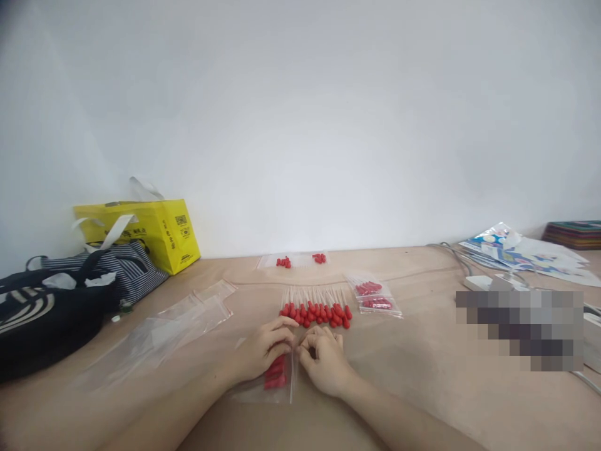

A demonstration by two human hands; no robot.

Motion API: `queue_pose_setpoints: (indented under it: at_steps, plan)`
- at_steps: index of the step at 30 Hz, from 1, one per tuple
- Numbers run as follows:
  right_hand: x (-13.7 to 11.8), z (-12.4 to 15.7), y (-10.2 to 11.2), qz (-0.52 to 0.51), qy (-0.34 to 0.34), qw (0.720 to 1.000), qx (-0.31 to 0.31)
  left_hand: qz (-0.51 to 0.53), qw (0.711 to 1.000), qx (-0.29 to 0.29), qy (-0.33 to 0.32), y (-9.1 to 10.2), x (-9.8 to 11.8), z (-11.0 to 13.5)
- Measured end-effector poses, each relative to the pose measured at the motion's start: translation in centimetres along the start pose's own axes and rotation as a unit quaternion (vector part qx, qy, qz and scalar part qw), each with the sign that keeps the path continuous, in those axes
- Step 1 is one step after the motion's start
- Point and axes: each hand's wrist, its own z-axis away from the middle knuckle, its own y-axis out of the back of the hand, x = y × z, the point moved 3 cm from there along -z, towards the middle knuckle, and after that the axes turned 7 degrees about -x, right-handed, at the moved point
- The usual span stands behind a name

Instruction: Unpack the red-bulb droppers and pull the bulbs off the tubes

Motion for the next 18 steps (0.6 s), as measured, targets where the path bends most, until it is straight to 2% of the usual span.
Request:
queue_pose_setpoints:
  at_steps: [6,11,18]
  plan:
    - [-0.46,0.21,0.14,-0.002,-0.002,1.0,0.01,0.001,0.999,0.04,0.01,-0.15,-0.1,-0.05]
    - [-0.55,0.09,0.03,-0.006,-0.006,1.0,0.001,-0.02,0.999,0.036,0.013,-0.25,-0.05,-0.16]
    - [-0.43,0.04,-0.08,-0.014,-0.026,0.999,0.03,-0.053,0.998,0.023,-0.01,-0.05,0.37,-0.37]
